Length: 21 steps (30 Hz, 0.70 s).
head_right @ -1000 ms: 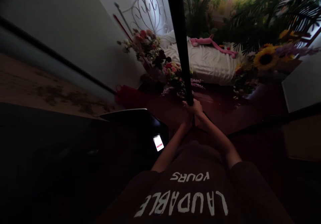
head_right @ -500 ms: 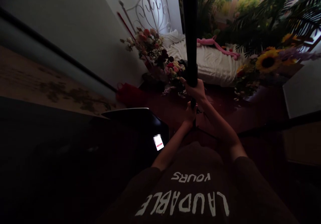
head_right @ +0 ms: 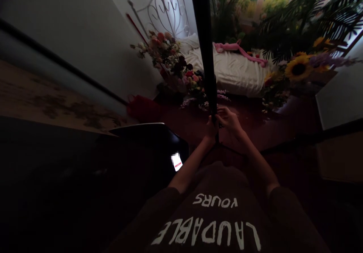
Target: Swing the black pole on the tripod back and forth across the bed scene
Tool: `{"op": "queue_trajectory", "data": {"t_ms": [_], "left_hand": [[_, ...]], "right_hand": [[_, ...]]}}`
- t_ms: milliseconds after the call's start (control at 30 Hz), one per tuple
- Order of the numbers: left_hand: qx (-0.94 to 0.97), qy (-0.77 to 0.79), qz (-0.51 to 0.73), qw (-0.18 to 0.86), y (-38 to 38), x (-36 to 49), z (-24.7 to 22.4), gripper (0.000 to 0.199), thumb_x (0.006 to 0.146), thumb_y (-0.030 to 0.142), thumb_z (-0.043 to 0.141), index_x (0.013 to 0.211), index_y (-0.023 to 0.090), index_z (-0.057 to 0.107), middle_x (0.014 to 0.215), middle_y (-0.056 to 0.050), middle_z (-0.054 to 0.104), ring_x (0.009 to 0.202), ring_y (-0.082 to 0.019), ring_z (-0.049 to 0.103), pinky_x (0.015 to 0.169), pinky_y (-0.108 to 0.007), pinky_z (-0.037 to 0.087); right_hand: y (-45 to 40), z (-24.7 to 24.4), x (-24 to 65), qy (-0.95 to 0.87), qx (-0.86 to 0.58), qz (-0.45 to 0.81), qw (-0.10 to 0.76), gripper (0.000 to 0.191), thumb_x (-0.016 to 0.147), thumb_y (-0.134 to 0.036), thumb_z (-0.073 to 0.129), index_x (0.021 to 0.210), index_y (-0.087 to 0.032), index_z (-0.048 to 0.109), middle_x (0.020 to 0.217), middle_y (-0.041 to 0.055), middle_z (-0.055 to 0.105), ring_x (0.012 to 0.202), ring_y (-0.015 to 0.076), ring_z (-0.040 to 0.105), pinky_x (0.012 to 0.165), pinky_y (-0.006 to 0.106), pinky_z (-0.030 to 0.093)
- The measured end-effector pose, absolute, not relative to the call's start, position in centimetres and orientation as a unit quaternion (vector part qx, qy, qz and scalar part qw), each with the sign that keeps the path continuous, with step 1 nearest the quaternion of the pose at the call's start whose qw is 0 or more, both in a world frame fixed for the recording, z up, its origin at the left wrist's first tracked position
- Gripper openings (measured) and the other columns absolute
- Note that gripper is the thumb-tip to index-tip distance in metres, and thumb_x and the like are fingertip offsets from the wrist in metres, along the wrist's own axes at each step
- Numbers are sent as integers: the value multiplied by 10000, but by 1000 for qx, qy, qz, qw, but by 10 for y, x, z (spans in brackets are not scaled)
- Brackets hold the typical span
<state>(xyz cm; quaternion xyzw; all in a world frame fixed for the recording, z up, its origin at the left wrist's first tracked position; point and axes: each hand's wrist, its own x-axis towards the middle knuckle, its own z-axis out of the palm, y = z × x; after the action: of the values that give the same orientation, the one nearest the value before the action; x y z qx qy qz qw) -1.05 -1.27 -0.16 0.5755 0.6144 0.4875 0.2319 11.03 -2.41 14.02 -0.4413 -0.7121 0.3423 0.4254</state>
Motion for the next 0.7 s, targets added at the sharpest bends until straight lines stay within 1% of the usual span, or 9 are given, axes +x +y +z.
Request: {"op": "queue_trajectory", "data": {"t_ms": [100,200,267,367,467,533,567,633,700], "left_hand": [[580,605,492,237,-14,-12,0,298,906,457,490,1049,197,523,879,-71,691,735,-179,673,622,-255,464],[587,607,484,230,-16,-14,2,330,904,488,482,1038,189,522,864,-79,686,725,-188,670,604,-261,458],[588,608,482,226,-17,-14,2,356,905,512,469,1037,186,522,871,-84,686,733,-190,671,602,-260,454],[583,614,481,226,-15,-14,0,390,903,537,462,1039,177,527,870,-89,683,732,-188,670,597,-256,447],[576,620,482,228,-13,-12,-1,403,898,538,472,1053,171,533,860,-91,680,720,-186,667,595,-253,443],[573,619,485,231,-12,-12,-1,398,897,528,480,1071,174,536,862,-89,678,724,-185,666,602,-252,446],[573,618,485,233,-12,-11,-1,396,897,522,484,1081,176,536,863,-89,676,726,-186,666,604,-252,448],[576,617,481,236,-12,-11,0,385,898,507,487,1090,177,536,862,-89,675,722,-188,664,601,-255,450],[581,615,478,234,-12,-11,1,363,902,488,486,1087,179,535,868,-87,676,723,-191,663,609,-260,456]], "right_hand": [[-37,100,131,-739,-473,326,352,360,813,-392,649,1123,-223,578,1081,80,700,981,219,684,812,353,565],[-51,75,137,-729,-501,338,321,373,816,-373,637,1155,-237,562,1103,76,695,1009,229,678,845,376,557],[-58,68,133,-695,-520,366,335,392,822,-382,622,1181,-242,546,1097,74,696,1002,226,681,828,367,565],[-60,62,120,-607,-543,419,402,424,810,-415,623,1181,-230,532,1086,75,691,980,215,685,787,337,578],[-53,54,110,-452,-576,509,452,354,814,-441,596,1083,-216,542,948,54,695,814,185,704,669,298,588],[-46,49,108,-341,-576,595,445,271,828,-437,570,977,-211,552,807,31,673,697,158,691,617,266,578],[-44,47,108,-300,-564,635,435,240,834,-429,561,931,-209,554,766,26,659,673,147,682,623,254,575],[-42,45,110,-261,-535,686,419,223,843,-421,548,885,-202,557,761,42,655,686,142,677,664,251,573],[-45,48,113,-276,-540,676,419,256,833,-435,560,928,-198,556,835,70,670,736,165,679,683,289,577]]}}
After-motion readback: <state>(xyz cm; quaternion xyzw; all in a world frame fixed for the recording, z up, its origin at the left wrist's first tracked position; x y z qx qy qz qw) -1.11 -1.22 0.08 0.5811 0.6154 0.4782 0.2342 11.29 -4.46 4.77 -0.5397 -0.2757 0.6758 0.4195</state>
